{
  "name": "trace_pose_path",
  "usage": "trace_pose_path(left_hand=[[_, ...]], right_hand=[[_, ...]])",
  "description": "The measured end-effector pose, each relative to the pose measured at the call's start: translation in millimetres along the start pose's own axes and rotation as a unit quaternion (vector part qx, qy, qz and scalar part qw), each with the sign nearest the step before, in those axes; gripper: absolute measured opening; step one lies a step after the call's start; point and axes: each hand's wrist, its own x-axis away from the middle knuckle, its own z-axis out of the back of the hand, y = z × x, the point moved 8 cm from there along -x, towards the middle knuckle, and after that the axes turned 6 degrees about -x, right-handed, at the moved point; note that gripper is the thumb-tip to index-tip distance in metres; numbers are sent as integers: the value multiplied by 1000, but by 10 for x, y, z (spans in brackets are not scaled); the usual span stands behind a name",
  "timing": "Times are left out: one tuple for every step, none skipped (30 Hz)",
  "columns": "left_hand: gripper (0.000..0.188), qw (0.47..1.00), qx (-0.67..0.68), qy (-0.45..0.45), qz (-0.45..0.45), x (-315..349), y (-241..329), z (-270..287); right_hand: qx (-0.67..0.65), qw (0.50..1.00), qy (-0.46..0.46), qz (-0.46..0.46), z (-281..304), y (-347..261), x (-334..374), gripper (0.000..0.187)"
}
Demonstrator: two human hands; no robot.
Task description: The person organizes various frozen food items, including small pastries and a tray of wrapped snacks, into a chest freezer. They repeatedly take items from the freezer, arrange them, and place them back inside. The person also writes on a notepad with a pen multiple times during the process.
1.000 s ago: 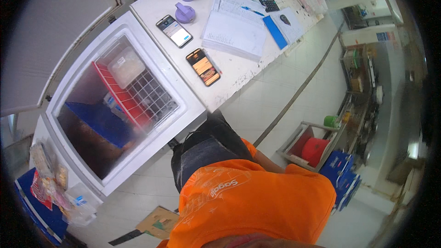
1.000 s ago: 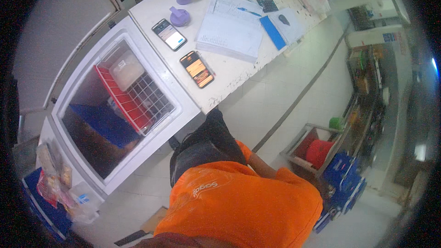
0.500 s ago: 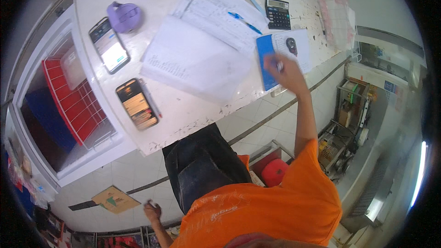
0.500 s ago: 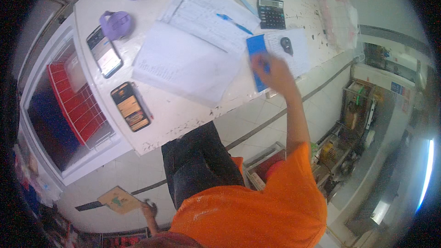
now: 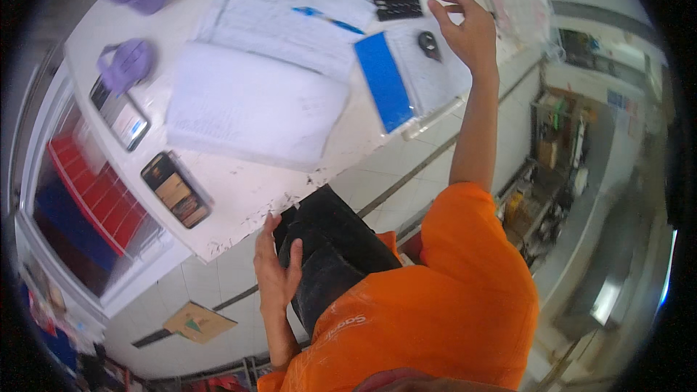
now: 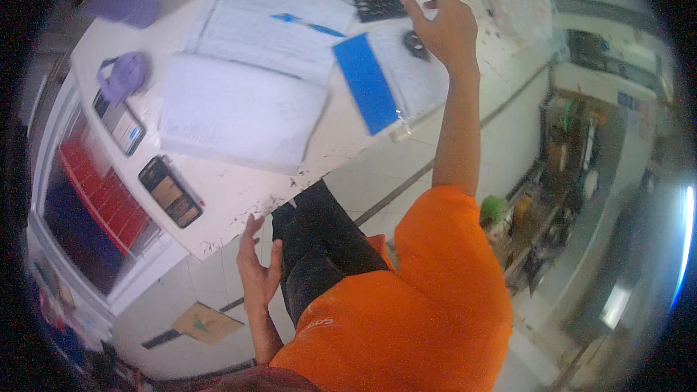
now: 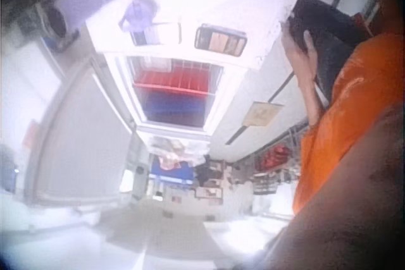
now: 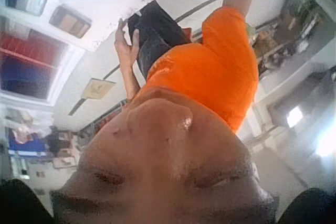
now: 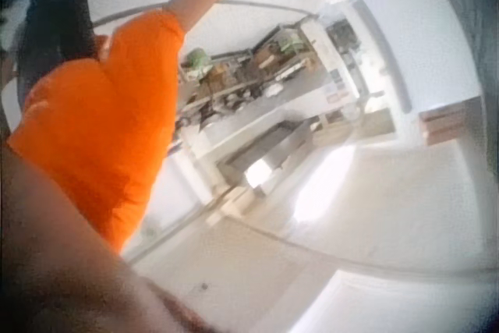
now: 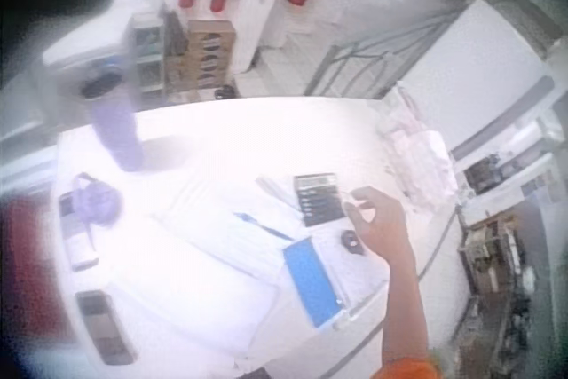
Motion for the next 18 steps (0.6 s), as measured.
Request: trace_pose_path(left_hand=[[62,999,-29,9,-13,-98,59,-2],[60,999,-33,5,-30,-198,114,-16],[58,997,-62,16,-42,-316,156,7],[56,996,-67,23,-55,-436,220,26],[57,989,-98,50,-96,-555,265,23],[59,975,-134,107,-142,-668,281,87],[61,958,-172,145,-180,-776,307,113],[62,945,-206,162,-195,-907,331,107],[64,931,-240,181,-209,-1043,363,110],[66,912,-282,199,-223,-1129,372,129],[66,914,-287,189,-217,-1206,264,118],[67,916,-291,180,-211,-1277,117,75],[68,916,-300,177,-200,-1322,-5,60],[68,911,-309,179,-206,-1322,-28,43],[67,906,-318,182,-211,-1326,-35,-2],[67,900,-331,182,-216,-1308,-69,16],[66,898,-335,180,-221,-1302,-123,28],[66,896,-340,178,-225,-1288,-172,54]], right_hand=[[17,1000,23,-8,66,305,103,30],[61,997,41,-13,323,569,190,30],[77,995,62,-20,389,875,317,30],[92,994,49,-43,542,1108,447,31],[106,991,35,-67,704,1325,587,31],[102,991,36,-73,792,1402,595,32],[95,990,16,-102,819,1555,706,31],[87,988,-4,-129,848,1684,811,30],[78,985,-25,-154,828,1797,896,29],[61,985,-29,-158,688,1936,1000,28],[52,985,-35,-161,572,2023,1069,27],[42,985,-41,-162,479,2086,1122,26],[62,989,-47,-129,351,1988,1128,27],[77,991,-53,-95,171,1830,1198,27],[90,992,-58,-61,29,1675,1270,28],[46,995,-74,-49,-101,1558,1357,28],[28,997,-60,-37,-156,1437,1432,27],[11,999,-45,-25,-238,1283,1493,26]])
